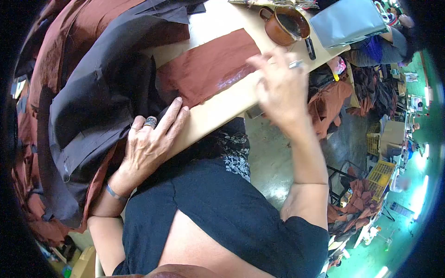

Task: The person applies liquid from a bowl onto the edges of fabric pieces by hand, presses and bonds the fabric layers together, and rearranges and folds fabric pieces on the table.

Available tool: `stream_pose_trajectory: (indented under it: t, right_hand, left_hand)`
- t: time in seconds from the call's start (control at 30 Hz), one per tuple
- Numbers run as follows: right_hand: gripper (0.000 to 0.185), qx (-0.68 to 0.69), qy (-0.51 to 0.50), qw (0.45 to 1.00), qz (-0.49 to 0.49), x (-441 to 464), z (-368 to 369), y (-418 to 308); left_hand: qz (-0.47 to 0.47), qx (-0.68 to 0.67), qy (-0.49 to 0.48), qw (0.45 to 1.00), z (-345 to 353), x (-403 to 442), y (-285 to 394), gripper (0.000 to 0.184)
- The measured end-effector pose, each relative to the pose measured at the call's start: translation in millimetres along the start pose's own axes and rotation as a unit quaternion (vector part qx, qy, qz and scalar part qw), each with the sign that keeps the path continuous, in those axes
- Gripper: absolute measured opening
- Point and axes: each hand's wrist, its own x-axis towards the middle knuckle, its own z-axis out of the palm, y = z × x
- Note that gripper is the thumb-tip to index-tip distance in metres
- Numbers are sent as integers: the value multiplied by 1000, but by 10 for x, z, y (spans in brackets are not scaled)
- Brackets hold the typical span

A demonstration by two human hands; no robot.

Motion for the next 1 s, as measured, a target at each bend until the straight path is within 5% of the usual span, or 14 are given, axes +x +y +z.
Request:
stream_pose_trajectory:
  t: [0.13, 0.43, 1.0]
  right_hand:
    - [48, 245, -73, 966, -24, -172, 226, -317]
    - [45, -136, -44, 988, -53, -342, 365, -588]
    - [43, -116, -17, 986, -120, -366, 268, -697]
  left_hand:
    - [-1, 11, 9, 1000, 8, -5, 4, 41]
    - [-19, 4, 20, 1000, -16, -27, 15, 38]
    - [-24, -53, 22, 998, -159, -34, -3, 10]
